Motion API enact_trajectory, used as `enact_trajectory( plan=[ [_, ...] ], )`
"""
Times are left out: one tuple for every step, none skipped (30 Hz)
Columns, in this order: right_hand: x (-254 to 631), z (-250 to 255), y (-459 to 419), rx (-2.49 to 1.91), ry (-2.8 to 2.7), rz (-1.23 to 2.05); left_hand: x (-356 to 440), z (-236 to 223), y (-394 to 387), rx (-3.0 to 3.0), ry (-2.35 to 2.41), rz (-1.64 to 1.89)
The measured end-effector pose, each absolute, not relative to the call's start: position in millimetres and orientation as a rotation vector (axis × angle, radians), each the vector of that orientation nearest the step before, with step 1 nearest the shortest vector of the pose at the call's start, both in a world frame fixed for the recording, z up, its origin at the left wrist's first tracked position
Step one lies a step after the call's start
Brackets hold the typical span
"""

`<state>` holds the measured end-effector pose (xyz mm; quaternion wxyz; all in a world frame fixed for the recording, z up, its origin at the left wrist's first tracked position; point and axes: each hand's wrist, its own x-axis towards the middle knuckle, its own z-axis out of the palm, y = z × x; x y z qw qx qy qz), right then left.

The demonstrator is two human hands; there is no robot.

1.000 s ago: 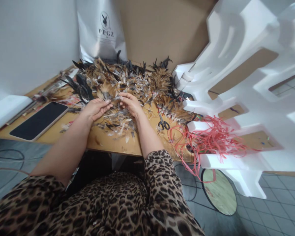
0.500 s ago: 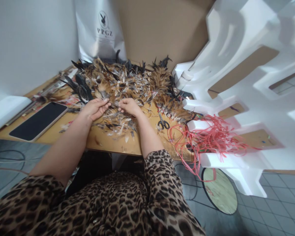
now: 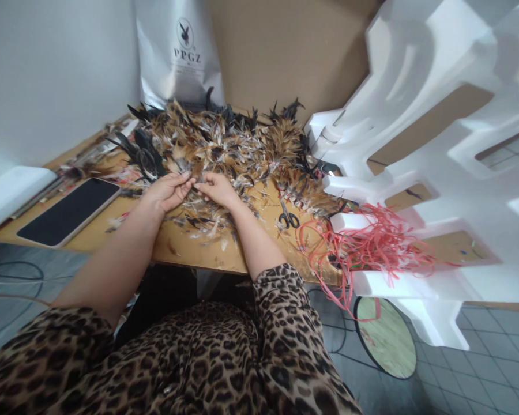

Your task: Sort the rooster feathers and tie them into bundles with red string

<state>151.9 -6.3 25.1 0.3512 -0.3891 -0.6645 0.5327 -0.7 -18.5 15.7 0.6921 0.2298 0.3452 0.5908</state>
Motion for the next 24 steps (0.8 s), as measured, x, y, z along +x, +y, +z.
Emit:
enact_trajectory(
  plan=[
    [151.7, 24.3, -5.8, -1.015, -1.703, 1.329, -0.8, 15.7, -18.5, 0.520, 0.776, 1.314],
    [151.7, 23.4, -5.1, -1.016, -1.673, 1.301, -1.3, 15.3, -18.2, 0.525, 0.779, 1.311],
    [151.9, 22.7, -4.3, -1.014, -1.627, 1.309, -2.1, 14.7, -17.8, 0.529, 0.781, 1.314],
    [152.1, 22.0, -3.4, -1.009, -1.561, 1.355, -3.1, 13.9, -17.2, 0.531, 0.784, 1.321],
    [152.3, 21.6, -2.4, -1.002, -1.477, 1.426, -4.0, 13.0, -16.5, 0.533, 0.787, 1.334],
    [152.4, 21.4, -1.5, -0.993, -1.384, 1.501, -4.7, 12.0, -15.9, 0.533, 0.789, 1.349],
    [152.4, 21.4, -0.7, -0.985, -1.297, 1.563, -5.2, 11.2, -15.5, 0.533, 0.792, 1.360],
    [152.2, 21.6, 0.0, -0.977, -1.226, 1.603, -5.4, 10.5, -15.3, 0.534, 0.797, 1.361],
    [151.9, 21.9, 0.4, -0.970, -1.176, 1.619, -5.2, 10.1, -15.4, 0.535, 0.803, 1.353],
    [151.5, 22.2, 0.6, -0.964, -1.147, 1.619, -4.7, 9.9, -15.7, 0.540, 0.809, 1.336],
    [150.9, 22.3, 0.5, -0.960, -1.135, 1.610, -3.9, 9.9, -16.2, 0.547, 0.813, 1.314],
    [150.2, 22.4, 0.3, -0.954, -1.136, 1.598, -3.0, 10.0, -16.9, 0.558, 0.816, 1.291],
    [149.4, 22.3, -0.2, -0.947, -1.143, 1.582, -2.0, 10.2, -17.8, 0.571, 0.817, 1.272],
    [148.7, 22.1, -0.8, -0.943, -1.155, 1.564, -1.0, 10.4, -18.6, 0.585, 0.816, 1.257],
    [147.9, 21.8, -1.4, -0.945, -1.172, 1.541, -0.2, 10.6, -19.5, 0.600, 0.817, 1.247],
    [147.3, 21.5, -2.0, -0.957, -1.191, 1.510, 0.6, 10.8, -20.2, 0.614, 0.821, 1.241],
    [146.7, 21.2, -2.5, -0.977, -1.214, 1.473, 1.2, 11.1, -20.9, 0.627, 0.827, 1.236],
    [146.3, 20.9, -2.8, -1.003, -1.241, 1.429, 1.8, 11.3, -21.4, 0.638, 0.834, 1.233],
    [146.1, 20.7, -3.0, -1.029, -1.271, 1.383, 2.2, 11.5, -21.7, 0.646, 0.842, 1.229],
    [146.1, 20.4, -3.1, -1.053, -1.304, 1.336, 2.5, 11.6, -21.9, 0.652, 0.851, 1.225],
    [146.4, 20.2, -2.9, -1.070, -1.338, 1.290, 2.7, 11.5, -21.9, 0.656, 0.859, 1.222],
    [146.8, 19.8, -2.5, -1.081, -1.376, 1.249, 2.9, 11.3, -21.8, 0.660, 0.867, 1.217],
    [147.4, 19.3, -2.1, -1.085, -1.414, 1.209, 3.0, 10.9, -21.6, 0.663, 0.874, 1.214],
    [148.1, 18.8, -1.5, -1.086, -1.451, 1.172, 3.1, 10.5, -21.4, 0.665, 0.882, 1.212]
  ],
)
